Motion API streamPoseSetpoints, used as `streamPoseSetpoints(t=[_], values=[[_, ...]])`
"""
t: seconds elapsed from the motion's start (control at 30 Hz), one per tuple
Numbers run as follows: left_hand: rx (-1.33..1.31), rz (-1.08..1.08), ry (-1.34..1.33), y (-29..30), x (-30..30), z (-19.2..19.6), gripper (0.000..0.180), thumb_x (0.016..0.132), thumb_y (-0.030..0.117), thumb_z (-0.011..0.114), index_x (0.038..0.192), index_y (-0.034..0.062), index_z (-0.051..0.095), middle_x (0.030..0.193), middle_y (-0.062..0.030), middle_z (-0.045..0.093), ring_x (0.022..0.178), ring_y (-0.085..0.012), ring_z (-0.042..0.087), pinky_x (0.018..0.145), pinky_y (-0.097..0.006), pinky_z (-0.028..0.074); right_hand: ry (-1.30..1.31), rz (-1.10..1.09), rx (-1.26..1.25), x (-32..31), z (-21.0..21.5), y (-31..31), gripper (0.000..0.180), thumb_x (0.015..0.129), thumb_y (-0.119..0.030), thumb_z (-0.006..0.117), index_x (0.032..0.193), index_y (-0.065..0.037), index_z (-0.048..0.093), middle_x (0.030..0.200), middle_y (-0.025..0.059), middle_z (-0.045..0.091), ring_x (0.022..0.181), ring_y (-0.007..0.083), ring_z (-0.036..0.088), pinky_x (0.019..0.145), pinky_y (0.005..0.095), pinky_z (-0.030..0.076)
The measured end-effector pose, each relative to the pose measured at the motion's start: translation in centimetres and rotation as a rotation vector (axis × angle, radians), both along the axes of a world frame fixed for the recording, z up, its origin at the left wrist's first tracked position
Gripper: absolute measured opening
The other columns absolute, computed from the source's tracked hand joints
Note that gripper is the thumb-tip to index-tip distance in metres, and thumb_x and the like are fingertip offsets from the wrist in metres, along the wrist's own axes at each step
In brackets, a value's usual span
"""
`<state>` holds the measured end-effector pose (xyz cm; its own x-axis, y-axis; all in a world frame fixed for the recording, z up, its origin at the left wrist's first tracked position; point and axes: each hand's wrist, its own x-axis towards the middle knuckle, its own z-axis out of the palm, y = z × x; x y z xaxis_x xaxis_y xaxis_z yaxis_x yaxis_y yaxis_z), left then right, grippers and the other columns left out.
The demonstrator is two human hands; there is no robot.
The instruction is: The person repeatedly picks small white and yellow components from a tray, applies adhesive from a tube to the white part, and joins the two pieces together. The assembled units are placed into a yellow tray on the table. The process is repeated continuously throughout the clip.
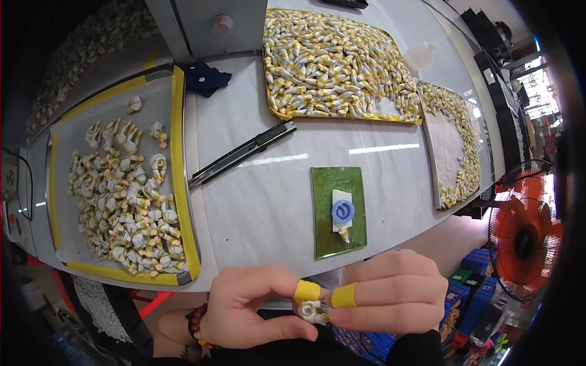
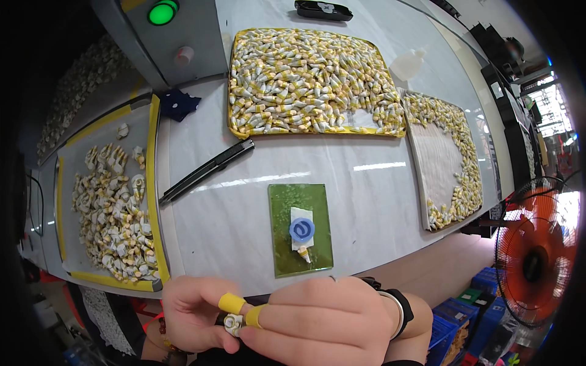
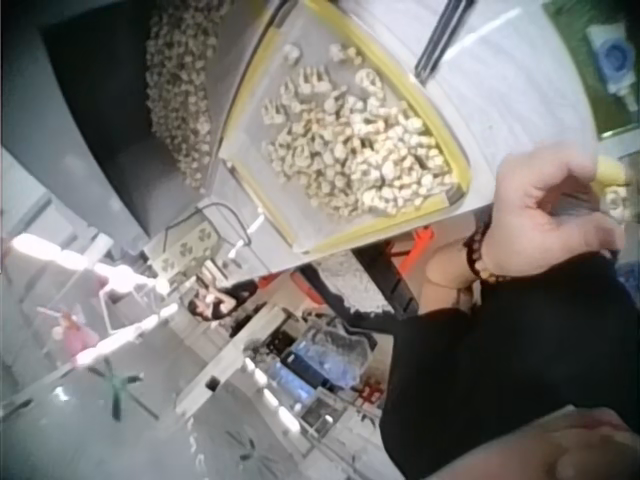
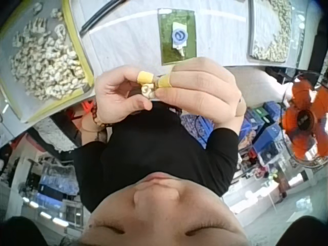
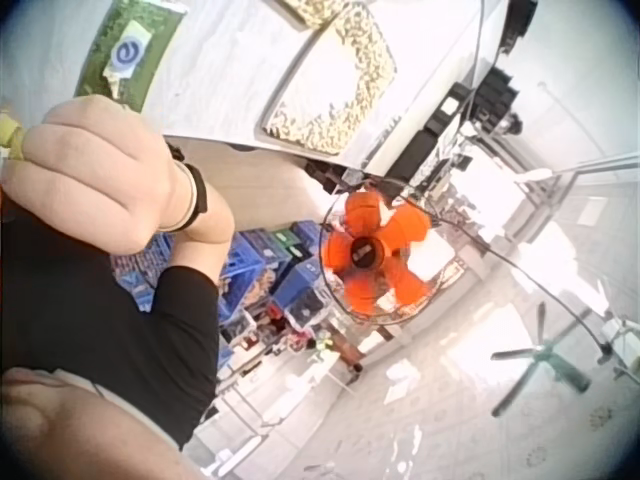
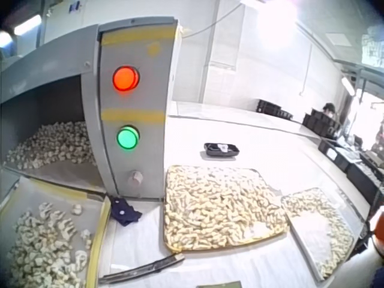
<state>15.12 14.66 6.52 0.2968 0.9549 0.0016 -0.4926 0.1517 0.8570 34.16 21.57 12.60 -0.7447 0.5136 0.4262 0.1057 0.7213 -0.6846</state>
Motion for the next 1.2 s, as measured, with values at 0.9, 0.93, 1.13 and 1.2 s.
streamPoseSetpoints(t=[0.9, 0.93, 1.13, 1.2], values=[[-0.219, 0.192, -0.069, -1.1, -0.6, -0.4, 0.032, 0.061, 0.008, 0.080, 0.084, -0.0050, 0.061, 0.071, -0.0127, 0.062, 0.068, -0.0195, 0.064, 0.073, -0.040, 0.055, -0.882, -0.851, -0.081, 23.6, -4.0, 13.3, 0.016, 0.070, 0.000, 0.063, 0.084, 0.003, 0.056, 0.077, 0.0122, 0.060, 0.069, 0.0211, 0.059, 0.063, 0.0300, 0.046], [-0.240, 0.193, -0.110, -1.1, -0.7, -0.4, 0.030, 0.060, 0.001, 0.080, 0.083, -0.0069, 0.063, 0.073, -0.0146, 0.062, 0.070, -0.0212, 0.065, 0.076, -0.041, 0.054, -0.869, -0.834, -0.052, 23.9, -4.0, 13.2, 0.014, 0.072, 0.000, 0.062, 0.084, 0.003, 0.055, 0.077, 0.0108, 0.059, 0.066, 0.0180, 0.058, 0.062, 0.0281, 0.046], [-0.173, 0.108, -0.136, -1.0, -0.7, -1.1, 0.032, 0.061, -0.001, 0.079, 0.087, -0.0073, 0.063, 0.075, -0.0147, 0.063, 0.073, -0.0218, 0.065, 0.078, -0.038, 0.053, -0.241, -0.822, -0.162, 18.5, -2.8, 9.9, 0.008, 0.080, 0.002, 0.057, 0.086, 0.001, 0.052, 0.073, 0.0062, 0.058, 0.067, 0.0113, 0.058, 0.058, 0.0219, 0.044], [-0.163, 0.099, -0.140, -1.0, -0.7, -1.1, 0.033, 0.061, -0.002, 0.079, 0.089, -0.0074, 0.062, 0.077, -0.0152, 0.063, 0.075, -0.0219, 0.065, 0.078, -0.036, 0.053, -0.268, -0.689, -0.147, 14.2, -1.0, 7.7, 0.007, 0.077, 0.005, 0.059, 0.081, 0.000, 0.056, 0.074, 0.0047, 0.059, 0.067, 0.0099, 0.058, 0.058, 0.0209, 0.044]])
